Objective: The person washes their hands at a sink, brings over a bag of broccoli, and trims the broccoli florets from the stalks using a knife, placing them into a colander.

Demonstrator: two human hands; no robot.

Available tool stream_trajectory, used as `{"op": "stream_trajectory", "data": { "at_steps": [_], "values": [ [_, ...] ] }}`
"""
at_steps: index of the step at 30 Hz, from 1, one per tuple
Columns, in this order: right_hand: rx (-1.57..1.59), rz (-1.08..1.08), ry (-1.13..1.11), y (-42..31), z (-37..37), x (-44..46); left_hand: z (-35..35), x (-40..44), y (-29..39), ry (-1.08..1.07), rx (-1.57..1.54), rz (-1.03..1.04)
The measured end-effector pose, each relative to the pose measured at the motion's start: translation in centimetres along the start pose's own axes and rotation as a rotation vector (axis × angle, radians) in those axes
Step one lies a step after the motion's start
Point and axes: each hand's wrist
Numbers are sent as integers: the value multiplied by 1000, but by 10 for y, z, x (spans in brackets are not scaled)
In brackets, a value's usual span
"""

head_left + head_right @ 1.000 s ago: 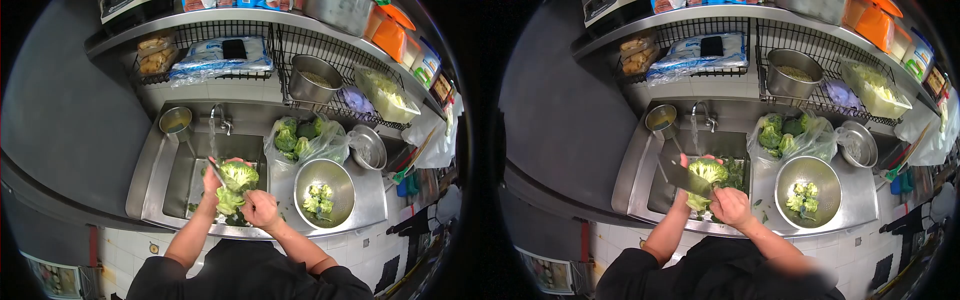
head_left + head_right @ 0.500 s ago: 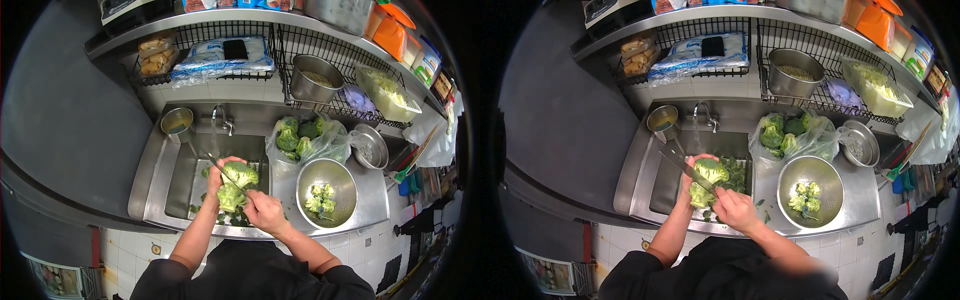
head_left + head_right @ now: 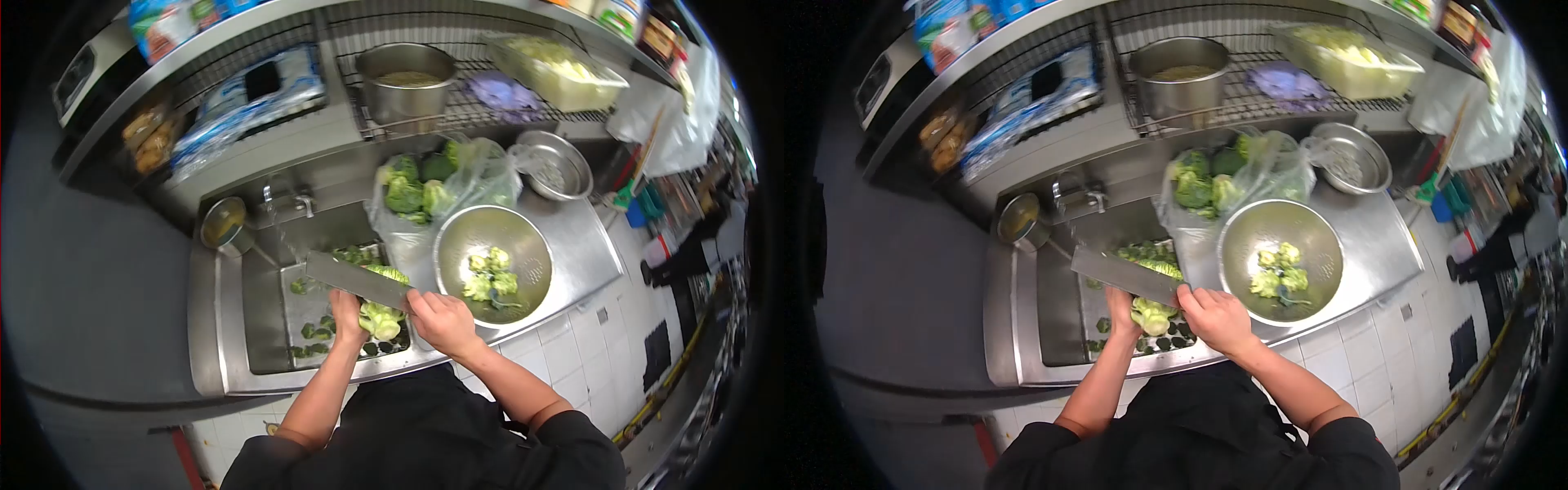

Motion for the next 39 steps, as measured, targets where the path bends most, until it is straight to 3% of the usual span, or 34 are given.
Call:
{"op": "stream_trajectory", "data": {
  "at_steps": [3, 5, 9, 11, 13, 14, 15, 18, 24, 27, 29, 31, 33, 39],
  "values": [
    [-48, 74, 22, 14, -14, -20, 27, -6, -16, -90, -24, -10],
    [-29, 67, 62, 22, -25, -34, 45, -2, -25, -6, -99, -164],
    [-105, 188, 56, 38, -42, -60, 68, -6, -48, -219, 65, -46],
    [-137, 206, 69, 50, -45, -76, 85, -11, -52, -191, 79, -71],
    [-203, 293, -18, 66, -51, -94, 101, -15, -47, -187, 138, -160],
    [-192, 423, -111, 77, -54, -107, 112, -18, -39, -155, 14, -290],
    [-199, 418, -109, 83, -60, -117, 114, -16, -41, -160, -43, -270],
    [29, 704, -103, 91, -72, -126, 111, -8, -31, -224, -41, -298],
    [375, 525, 76, 52, -47, -79, 68, 14, -30, -384, -415, -476],
    [468, 375, 118, 11, -56, -30, 45, 26, -22, -301, -537, -442],
    [436, 93, 271, -12, -68, 3, 20, 35, -20, -263, -542, -391],
    [415, -22, 295, -26, -77, 26, 1, 41, -10, -311, -638, -402],
    [396, -54, 356, -32, -74, 38, 0, 34, 10, -292, -507, -261],
    [234, -46, 186, -16, -32, 38, -2, 23, 35, -204, -240, -79]
  ]
}}
Point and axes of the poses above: each hand's wrist, its own x-axis towards the middle knuckle, its own z-axis out of the palm, y = z × x, and after that the axes turned 2 degrees about -z, right-handed
